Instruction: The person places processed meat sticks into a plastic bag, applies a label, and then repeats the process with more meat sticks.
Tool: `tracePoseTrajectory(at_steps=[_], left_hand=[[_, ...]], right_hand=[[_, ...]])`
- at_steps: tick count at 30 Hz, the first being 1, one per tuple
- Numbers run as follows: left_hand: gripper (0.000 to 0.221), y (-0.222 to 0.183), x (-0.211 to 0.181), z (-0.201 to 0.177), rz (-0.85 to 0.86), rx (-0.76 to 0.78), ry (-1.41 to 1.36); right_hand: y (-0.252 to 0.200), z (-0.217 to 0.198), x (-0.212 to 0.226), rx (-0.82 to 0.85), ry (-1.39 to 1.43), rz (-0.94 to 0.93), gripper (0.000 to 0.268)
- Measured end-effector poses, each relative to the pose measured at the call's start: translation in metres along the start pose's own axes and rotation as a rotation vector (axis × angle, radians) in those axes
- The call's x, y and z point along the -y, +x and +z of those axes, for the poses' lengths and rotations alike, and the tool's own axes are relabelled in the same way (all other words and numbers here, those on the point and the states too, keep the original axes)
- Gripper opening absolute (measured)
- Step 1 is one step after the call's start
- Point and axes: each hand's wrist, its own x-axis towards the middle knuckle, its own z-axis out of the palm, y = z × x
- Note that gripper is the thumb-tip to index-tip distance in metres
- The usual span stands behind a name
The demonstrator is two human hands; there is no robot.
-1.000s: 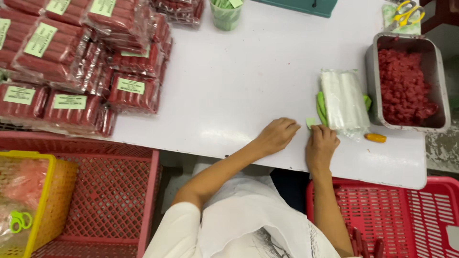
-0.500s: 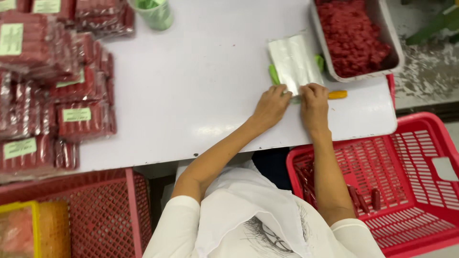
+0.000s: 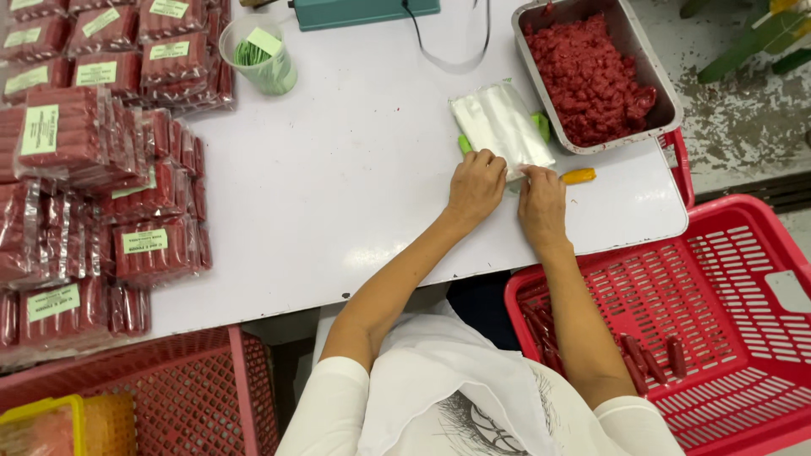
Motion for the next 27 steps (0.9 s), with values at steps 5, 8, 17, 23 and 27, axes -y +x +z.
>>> tracePoseTrajectory(at_steps=[5, 8, 17, 23, 27], left_hand=[[0.040, -0.018, -0.002, 0.001, 0.058, 0.130, -0.035], [0.075, -0.011, -0.020, -0.029, 0.178, 0.163, -0.113], [0.017, -0.019, -0.031, -0.105, -0.011, 0.142, -0.919], [0.048, -0.063, -0.004, -0.200, -0.668, 0.265, -1.677], [0.023, -0.093, 0.018, -0.224, -0.902, 0.067, -1.603]], right_hand=[[-0.002, 0.001, -0.011, 0.091, 0.006, 0.017, 0.013], [0.013, -0.033, 0.006, 0.097, -0.130, -0.131, 0.019], [0.049, -0.180, 0.081, -0.373, 0.195, -0.021, 0.030], [0.056, -0.126, 0.105, -0.411, 0.586, 0.288, 0.006], [0.044, -0.074, 0.130, -0.251, 0.755, 0.396, 0.012]])
